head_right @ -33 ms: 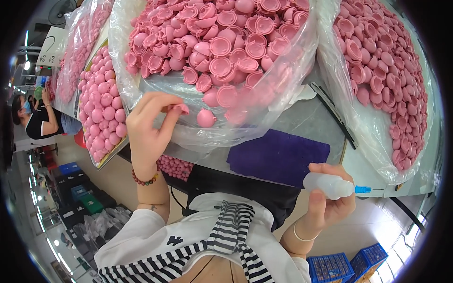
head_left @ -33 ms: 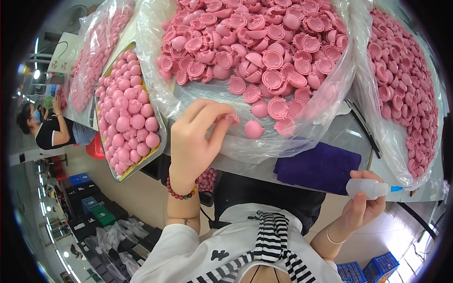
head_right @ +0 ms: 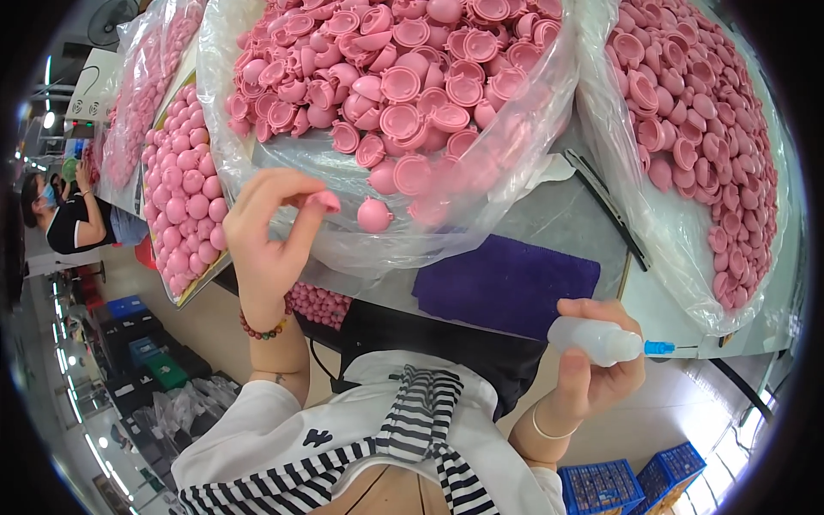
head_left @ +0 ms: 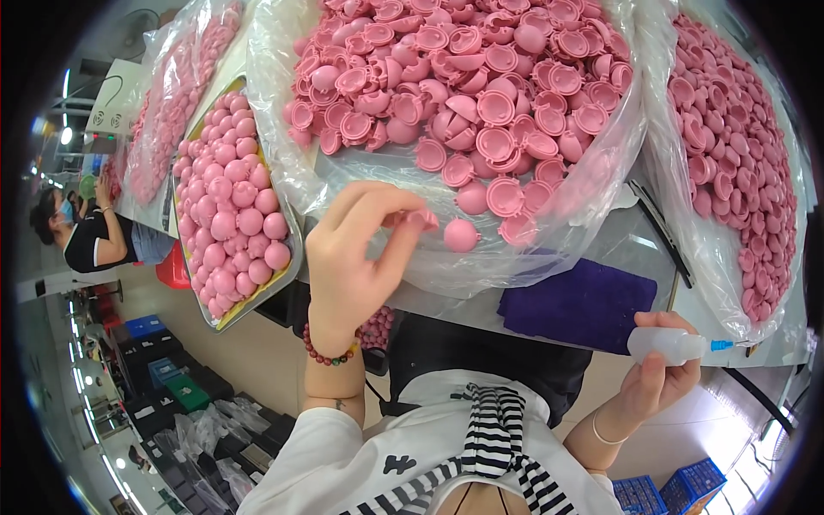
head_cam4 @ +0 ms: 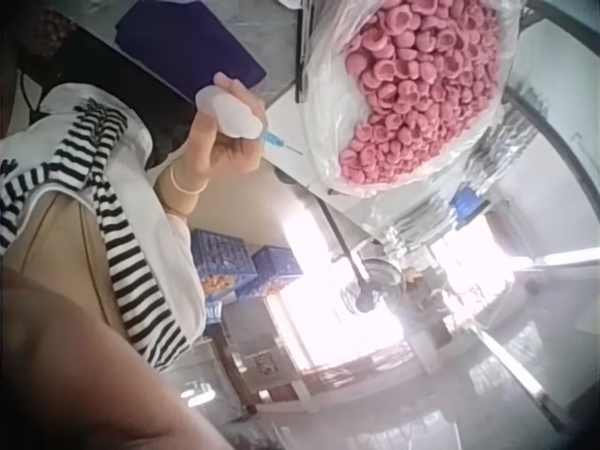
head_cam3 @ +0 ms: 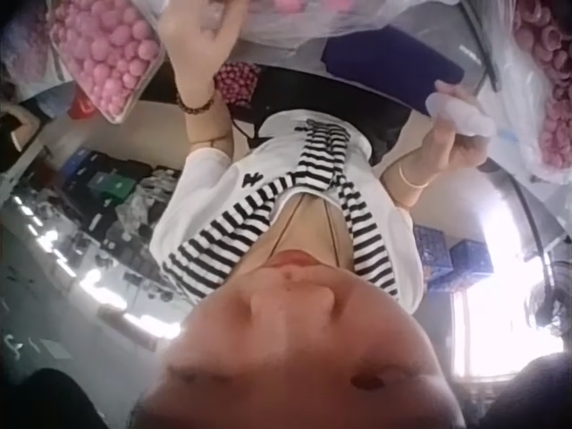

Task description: Applying glue to pink plastic toy parts and joining them together to form spheres.

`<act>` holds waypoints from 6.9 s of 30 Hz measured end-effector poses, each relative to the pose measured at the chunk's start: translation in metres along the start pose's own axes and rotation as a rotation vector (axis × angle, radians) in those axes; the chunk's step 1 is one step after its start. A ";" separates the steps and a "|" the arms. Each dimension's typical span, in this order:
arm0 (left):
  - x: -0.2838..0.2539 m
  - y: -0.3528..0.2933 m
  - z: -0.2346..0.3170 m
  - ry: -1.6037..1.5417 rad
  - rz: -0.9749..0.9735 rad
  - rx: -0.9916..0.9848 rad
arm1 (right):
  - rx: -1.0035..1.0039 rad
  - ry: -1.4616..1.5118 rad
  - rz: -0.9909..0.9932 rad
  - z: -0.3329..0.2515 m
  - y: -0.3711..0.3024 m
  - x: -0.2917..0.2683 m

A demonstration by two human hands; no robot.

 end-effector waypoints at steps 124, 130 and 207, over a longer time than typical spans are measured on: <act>0.073 -0.073 0.072 -1.087 -0.288 -0.542 | -0.287 -0.095 -0.449 -0.032 -0.005 0.034; 0.073 -0.071 0.073 -1.079 -0.344 -0.463 | -0.314 -0.133 -0.455 -0.034 -0.005 0.033; -0.008 0.024 -0.028 0.504 -0.039 0.170 | -0.077 -0.079 0.001 -0.003 0.004 -0.011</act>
Point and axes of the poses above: each hand's wrist, its own y-axis towards the middle knuckle, its own x-axis out of the palm, z = x × y, the point moved 6 cm from there along y, towards the middle knuckle, and after that the axes turned 15 degrees about z, right-handed, at the moved point
